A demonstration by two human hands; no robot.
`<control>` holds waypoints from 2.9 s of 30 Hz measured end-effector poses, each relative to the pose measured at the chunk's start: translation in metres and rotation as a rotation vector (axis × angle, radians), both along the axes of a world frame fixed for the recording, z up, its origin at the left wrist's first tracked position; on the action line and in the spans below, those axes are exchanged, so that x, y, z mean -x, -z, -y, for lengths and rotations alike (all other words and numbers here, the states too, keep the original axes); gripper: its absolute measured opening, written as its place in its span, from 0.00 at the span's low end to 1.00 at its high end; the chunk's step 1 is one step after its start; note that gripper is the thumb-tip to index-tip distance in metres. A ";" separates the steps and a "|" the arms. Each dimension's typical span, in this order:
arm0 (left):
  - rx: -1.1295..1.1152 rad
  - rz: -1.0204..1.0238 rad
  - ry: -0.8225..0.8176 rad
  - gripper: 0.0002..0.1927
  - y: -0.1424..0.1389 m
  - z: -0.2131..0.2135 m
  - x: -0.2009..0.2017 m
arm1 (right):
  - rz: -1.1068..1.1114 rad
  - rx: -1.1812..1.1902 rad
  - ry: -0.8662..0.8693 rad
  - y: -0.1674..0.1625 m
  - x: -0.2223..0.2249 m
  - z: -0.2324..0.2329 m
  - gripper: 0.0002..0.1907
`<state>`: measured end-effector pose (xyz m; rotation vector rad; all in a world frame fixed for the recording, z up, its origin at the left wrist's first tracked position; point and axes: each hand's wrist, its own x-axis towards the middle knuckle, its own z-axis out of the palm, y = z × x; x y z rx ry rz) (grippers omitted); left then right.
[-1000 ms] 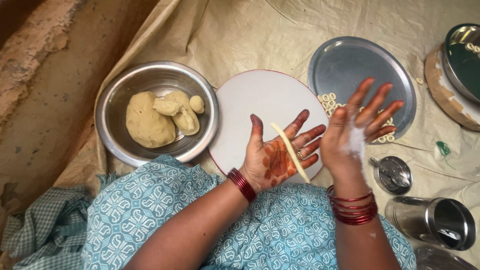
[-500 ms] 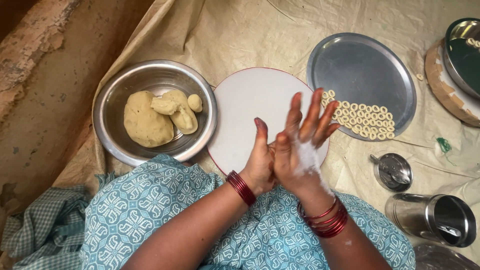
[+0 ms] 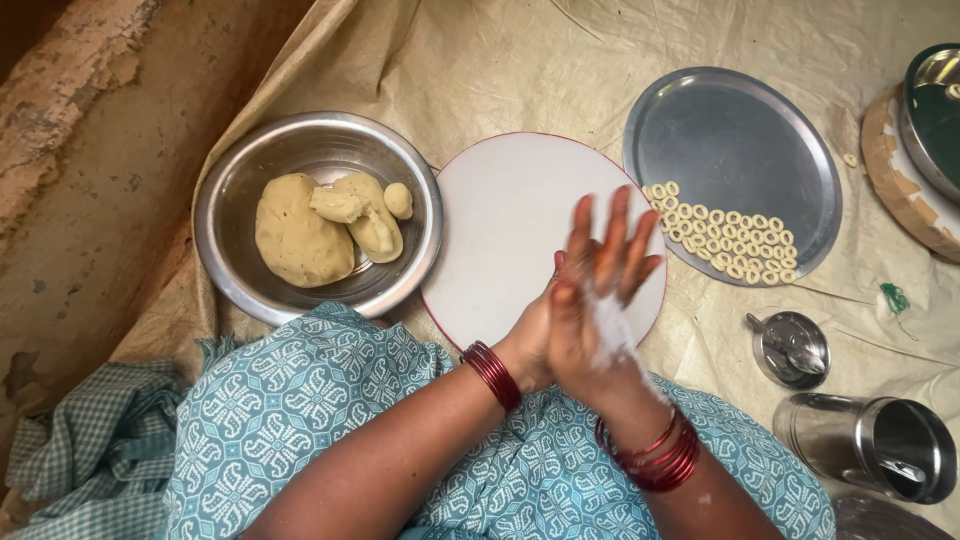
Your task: The person takes small pieces of dough from a metal bowl, rolls them into thin strips between their palms, and then joins the ends to form small rings. The finished rings are placed onto a metal tray to the right.
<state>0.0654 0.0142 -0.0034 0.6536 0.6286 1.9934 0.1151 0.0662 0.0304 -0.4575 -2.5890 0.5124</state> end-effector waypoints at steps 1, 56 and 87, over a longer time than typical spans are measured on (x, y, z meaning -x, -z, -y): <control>0.033 0.028 0.007 0.47 -0.001 0.001 0.001 | 0.005 0.026 -0.036 0.001 0.001 0.001 0.39; -0.033 0.290 0.163 0.64 -0.011 0.014 0.010 | -0.284 -0.153 0.083 -0.007 0.012 -0.010 0.33; 0.145 0.230 -0.016 0.61 -0.014 0.020 0.035 | -0.049 0.380 -0.052 -0.026 -0.007 -0.043 0.12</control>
